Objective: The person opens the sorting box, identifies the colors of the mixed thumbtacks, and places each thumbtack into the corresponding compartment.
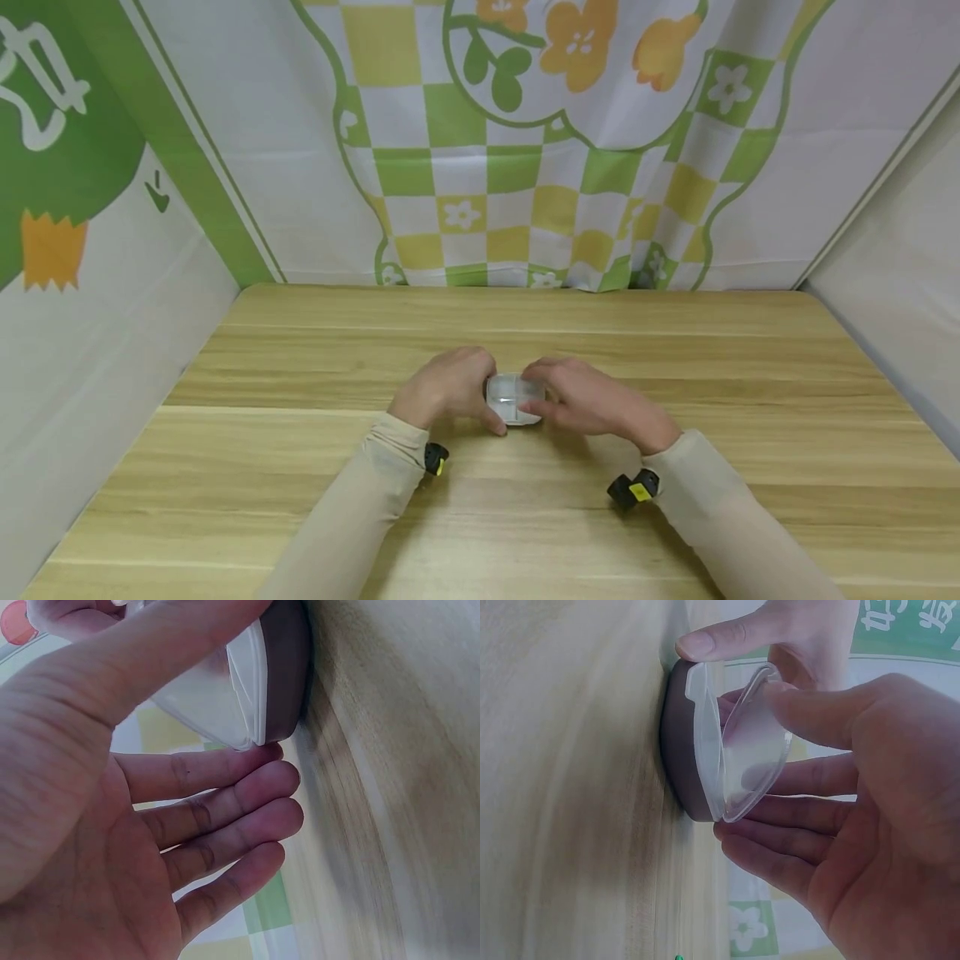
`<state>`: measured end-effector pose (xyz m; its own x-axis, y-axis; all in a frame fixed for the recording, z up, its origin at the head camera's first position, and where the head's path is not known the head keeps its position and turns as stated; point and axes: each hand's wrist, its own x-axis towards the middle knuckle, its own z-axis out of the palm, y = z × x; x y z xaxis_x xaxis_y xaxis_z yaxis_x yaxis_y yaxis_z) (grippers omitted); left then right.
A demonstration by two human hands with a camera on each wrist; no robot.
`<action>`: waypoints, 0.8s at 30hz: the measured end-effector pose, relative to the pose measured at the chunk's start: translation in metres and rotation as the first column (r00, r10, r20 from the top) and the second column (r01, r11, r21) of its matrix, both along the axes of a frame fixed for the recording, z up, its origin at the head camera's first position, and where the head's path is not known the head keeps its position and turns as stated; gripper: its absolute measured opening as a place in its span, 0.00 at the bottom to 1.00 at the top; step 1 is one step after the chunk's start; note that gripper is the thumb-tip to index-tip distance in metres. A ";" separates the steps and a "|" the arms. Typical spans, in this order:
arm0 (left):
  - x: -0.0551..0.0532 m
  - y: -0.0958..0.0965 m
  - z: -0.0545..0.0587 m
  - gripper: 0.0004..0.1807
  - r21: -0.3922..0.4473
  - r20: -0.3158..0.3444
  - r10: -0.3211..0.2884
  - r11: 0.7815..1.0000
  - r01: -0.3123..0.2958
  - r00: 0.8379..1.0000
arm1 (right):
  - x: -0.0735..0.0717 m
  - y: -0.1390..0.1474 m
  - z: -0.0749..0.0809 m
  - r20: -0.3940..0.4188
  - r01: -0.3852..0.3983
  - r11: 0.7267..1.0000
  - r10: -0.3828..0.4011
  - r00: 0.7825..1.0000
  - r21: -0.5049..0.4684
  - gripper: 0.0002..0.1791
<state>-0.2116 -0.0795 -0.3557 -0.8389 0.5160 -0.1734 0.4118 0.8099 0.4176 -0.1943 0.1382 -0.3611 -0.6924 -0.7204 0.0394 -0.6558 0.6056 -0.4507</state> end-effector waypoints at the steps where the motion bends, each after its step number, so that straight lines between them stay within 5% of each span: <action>1: 0.000 0.000 0.000 0.25 0.001 0.002 0.002 1.000 -0.002 1.000 | 0.000 0.000 0.001 0.007 0.004 1.000 -0.004 1.000 -0.001 0.20; 24: -0.001 -0.001 0.000 0.24 -0.012 0.004 0.015 1.000 -0.015 1.000 | -0.006 0.000 -0.006 0.145 0.174 0.976 -0.155 0.977 -0.129 0.23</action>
<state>-0.2121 -0.0806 -0.3559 -0.8457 0.5011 -0.1832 0.3979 0.8211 0.4093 -0.2001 0.1386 -0.3671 -0.8069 -0.5898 0.0309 -0.4803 0.6249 -0.6155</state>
